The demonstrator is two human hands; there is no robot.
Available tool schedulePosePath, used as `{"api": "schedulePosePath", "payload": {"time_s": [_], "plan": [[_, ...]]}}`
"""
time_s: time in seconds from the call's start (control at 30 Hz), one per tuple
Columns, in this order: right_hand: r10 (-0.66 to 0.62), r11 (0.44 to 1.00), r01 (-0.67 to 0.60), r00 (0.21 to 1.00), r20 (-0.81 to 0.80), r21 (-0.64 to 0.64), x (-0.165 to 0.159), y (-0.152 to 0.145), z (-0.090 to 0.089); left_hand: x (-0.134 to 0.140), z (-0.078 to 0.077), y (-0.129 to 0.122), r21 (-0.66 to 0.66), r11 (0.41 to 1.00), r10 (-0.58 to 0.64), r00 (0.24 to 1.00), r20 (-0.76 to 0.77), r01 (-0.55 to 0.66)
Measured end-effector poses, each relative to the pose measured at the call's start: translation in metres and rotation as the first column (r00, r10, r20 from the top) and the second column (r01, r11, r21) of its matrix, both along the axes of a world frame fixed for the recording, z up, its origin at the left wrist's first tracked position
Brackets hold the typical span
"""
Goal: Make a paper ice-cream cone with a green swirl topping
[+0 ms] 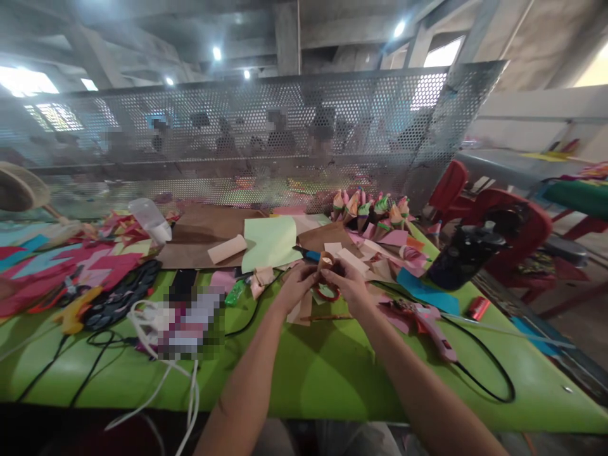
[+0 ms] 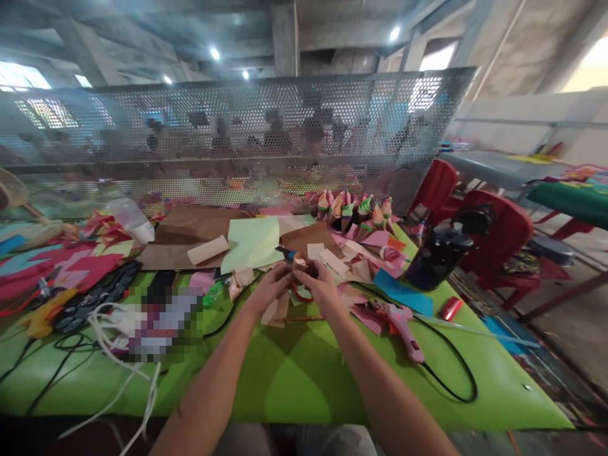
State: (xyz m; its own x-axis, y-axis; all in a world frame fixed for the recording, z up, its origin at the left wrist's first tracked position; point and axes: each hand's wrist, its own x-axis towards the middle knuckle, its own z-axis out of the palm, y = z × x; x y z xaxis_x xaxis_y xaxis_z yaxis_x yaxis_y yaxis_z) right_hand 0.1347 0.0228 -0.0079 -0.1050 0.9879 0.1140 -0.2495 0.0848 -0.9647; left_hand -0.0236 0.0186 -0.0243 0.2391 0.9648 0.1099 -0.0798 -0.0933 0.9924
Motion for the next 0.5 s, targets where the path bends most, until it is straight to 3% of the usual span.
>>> {"api": "schedulePosePath", "payload": {"time_s": [0.5], "plan": [[-0.003,1.000,0.003,1.000,0.019,-0.002,-0.0005,0.0025,-0.0045,0.0031,0.0033,-0.0010,0.145,0.984,0.121,0.985,-0.127,-0.102]]}}
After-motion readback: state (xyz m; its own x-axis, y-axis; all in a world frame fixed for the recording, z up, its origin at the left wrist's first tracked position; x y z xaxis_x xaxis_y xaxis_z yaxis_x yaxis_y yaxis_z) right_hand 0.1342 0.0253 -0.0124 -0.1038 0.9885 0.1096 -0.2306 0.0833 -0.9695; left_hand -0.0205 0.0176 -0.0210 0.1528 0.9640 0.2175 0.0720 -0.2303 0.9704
